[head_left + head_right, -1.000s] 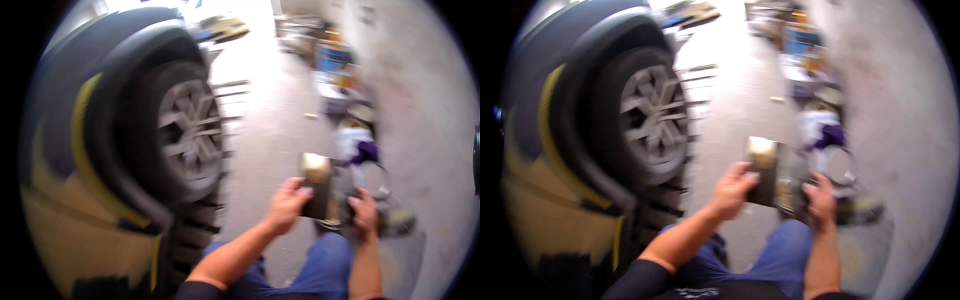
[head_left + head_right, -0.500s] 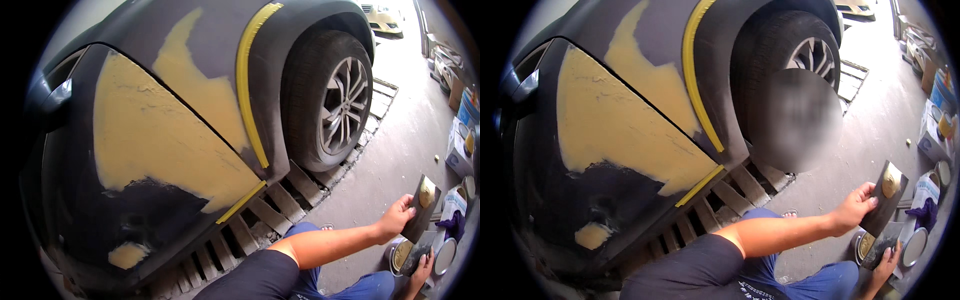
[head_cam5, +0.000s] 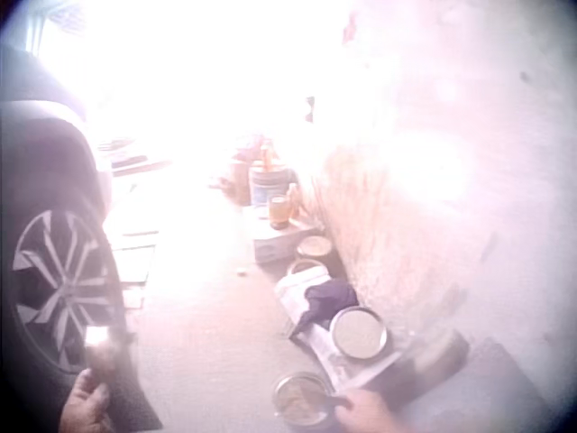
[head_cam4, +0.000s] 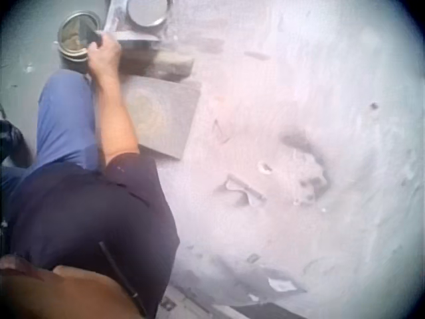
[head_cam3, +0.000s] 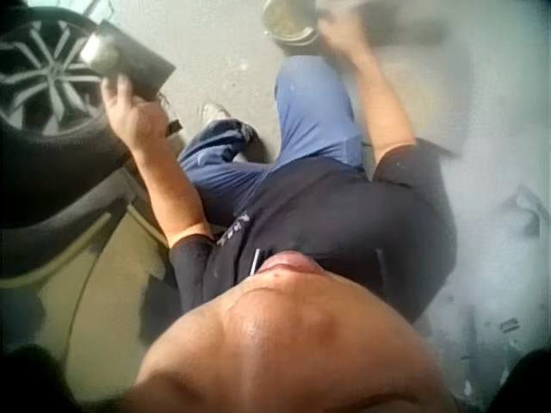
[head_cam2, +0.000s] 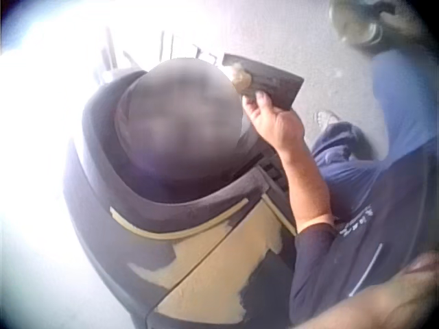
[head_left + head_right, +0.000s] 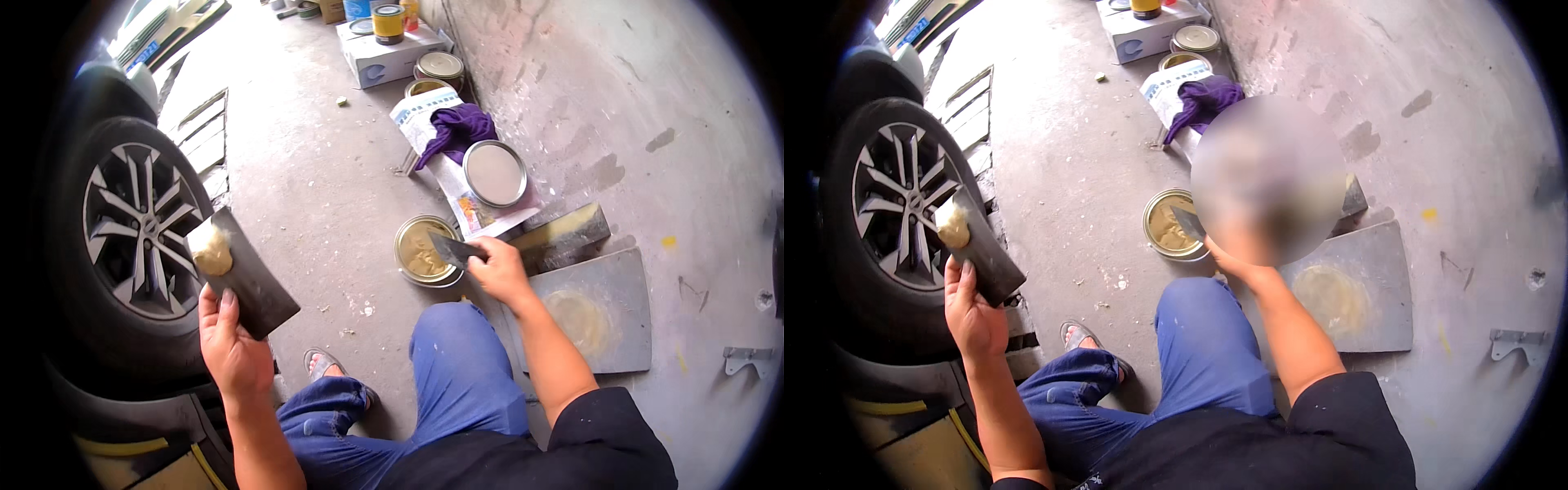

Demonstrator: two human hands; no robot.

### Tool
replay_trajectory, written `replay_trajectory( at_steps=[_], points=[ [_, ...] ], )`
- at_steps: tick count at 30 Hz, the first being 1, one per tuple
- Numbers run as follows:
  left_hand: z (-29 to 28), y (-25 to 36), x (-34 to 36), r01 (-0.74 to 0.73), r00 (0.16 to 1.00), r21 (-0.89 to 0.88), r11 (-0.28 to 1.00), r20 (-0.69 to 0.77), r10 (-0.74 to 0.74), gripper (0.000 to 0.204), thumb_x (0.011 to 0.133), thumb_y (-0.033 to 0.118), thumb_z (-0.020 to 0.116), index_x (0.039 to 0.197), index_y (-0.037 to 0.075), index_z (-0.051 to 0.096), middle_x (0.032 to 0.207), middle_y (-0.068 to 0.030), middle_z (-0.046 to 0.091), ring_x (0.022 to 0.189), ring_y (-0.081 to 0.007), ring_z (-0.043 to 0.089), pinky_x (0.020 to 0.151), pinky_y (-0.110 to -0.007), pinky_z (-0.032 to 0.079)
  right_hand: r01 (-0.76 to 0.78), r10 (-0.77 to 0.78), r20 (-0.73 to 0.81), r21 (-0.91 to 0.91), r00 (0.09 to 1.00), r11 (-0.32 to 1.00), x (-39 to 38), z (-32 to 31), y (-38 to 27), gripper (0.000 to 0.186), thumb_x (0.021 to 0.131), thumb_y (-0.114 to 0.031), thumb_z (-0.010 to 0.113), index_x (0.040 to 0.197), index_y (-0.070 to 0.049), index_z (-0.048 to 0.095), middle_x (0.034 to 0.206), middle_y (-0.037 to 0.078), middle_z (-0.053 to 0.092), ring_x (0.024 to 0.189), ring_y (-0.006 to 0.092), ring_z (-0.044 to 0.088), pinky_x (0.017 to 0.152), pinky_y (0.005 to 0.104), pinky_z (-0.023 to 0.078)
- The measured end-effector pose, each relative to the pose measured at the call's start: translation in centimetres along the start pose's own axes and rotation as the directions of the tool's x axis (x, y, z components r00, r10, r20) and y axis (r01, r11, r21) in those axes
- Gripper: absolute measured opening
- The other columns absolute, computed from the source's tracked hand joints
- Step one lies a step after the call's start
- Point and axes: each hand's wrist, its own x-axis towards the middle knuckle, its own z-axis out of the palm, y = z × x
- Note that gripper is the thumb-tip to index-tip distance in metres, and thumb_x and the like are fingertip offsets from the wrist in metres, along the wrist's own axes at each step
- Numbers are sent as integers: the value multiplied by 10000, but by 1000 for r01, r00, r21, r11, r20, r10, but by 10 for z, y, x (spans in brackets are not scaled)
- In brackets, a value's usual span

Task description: The person applies body filler to a car door using a putty knife, smoothing the surface and checking for evenness. They then scrape excess filler onto a metal mixing board and prepare additional filler from a can.

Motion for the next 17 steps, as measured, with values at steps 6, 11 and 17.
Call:
replay_trajectory(
  at_steps=[6, 11, 17],
  points=[
    [-2, -4, -9, 20, 1000, 63, 998, -16, -19, 267, 967, 60, 423, 1225, -5, 447, 1155, -120, 584, 1058, -178, 576, 961, -341, 451, 196, -149, 175, -292, 973, 936, 22, 58, 24, 282, 757, -107, 546, 1008, -35, 653, 913, 156, 629, 951, 331, 575, 842, 419, 469],
    [-5, 1, -13, 13, 999, 115, 993, -38, -9, 280, 968, 66, 422, 1240, 2, 448, 1151, -112, 592, 1049, -183, 583, 948, -346, 461, 236, -95, 313, -449, 945, 862, 56, 92, 33, 217, 763, -130, 558, 933, -42, 660, 912, 135, 642, 933, 327, 575, 821, 422, 479],
    [-14, -5, -10, 16, 999, 118, 993, -42, -12, 269, 965, 55, 425, 1228, 7, 457, 1175, -117, 585, 1071, -194, 577, 967, -343, 452, 275, -88, 349, -532, 933, 801, 80, 116, 48, 196, 756, -191, 584, 885, -85, 686, 890, 111, 658, 931, 312, 586, 806, 416, 488]
  ],
)
